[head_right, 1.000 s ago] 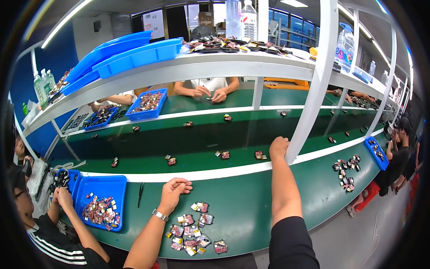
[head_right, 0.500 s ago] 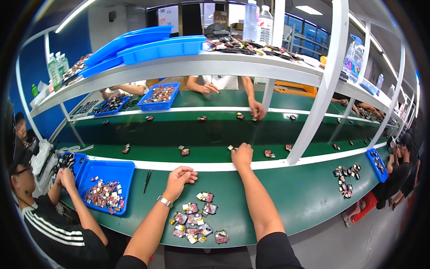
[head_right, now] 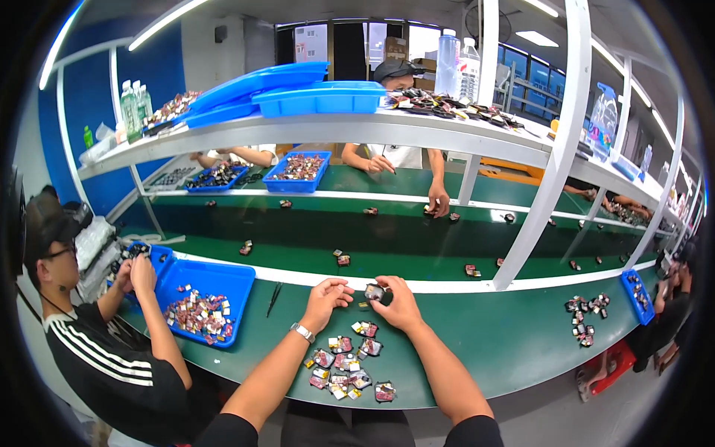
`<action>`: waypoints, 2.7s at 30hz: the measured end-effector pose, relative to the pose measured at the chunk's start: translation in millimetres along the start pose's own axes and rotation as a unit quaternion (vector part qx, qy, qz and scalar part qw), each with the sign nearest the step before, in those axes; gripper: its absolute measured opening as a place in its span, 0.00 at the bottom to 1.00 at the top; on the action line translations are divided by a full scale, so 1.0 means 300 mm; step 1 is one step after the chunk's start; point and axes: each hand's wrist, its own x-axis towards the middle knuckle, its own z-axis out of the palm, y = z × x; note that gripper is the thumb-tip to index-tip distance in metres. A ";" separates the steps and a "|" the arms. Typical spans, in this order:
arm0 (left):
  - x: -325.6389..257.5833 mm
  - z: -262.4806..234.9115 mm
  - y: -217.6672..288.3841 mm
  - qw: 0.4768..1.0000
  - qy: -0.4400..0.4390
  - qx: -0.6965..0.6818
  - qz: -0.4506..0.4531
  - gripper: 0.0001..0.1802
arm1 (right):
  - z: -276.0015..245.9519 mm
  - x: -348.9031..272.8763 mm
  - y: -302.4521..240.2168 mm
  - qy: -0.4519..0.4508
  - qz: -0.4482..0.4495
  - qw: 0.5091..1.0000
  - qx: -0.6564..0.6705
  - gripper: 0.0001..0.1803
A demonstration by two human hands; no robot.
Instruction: Sorting and arranging small badges or pins on a workbench.
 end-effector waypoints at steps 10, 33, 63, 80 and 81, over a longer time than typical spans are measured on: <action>0.000 -0.018 0.035 0.999 0.031 -0.014 -0.009 0.12 | -0.017 0.016 -0.071 0.011 -0.014 0.999 0.048 0.28; -0.212 0.044 0.183 0.988 -0.082 0.027 -0.130 0.20 | -0.098 -0.079 -0.266 -0.132 -0.099 0.985 0.048 0.33; -0.069 -0.015 0.048 0.973 -0.147 -0.077 -0.157 0.18 | 0.037 0.011 -0.143 -0.130 -0.089 0.987 -0.014 0.08; -0.084 -0.008 0.055 0.974 -0.148 -0.048 -0.164 0.18 | 0.061 -0.030 -0.139 -0.088 -0.019 0.993 0.082 0.03; -0.083 -0.005 0.056 0.976 -0.146 -0.045 -0.156 0.16 | 0.060 -0.031 -0.140 -0.087 -0.019 0.992 0.085 0.04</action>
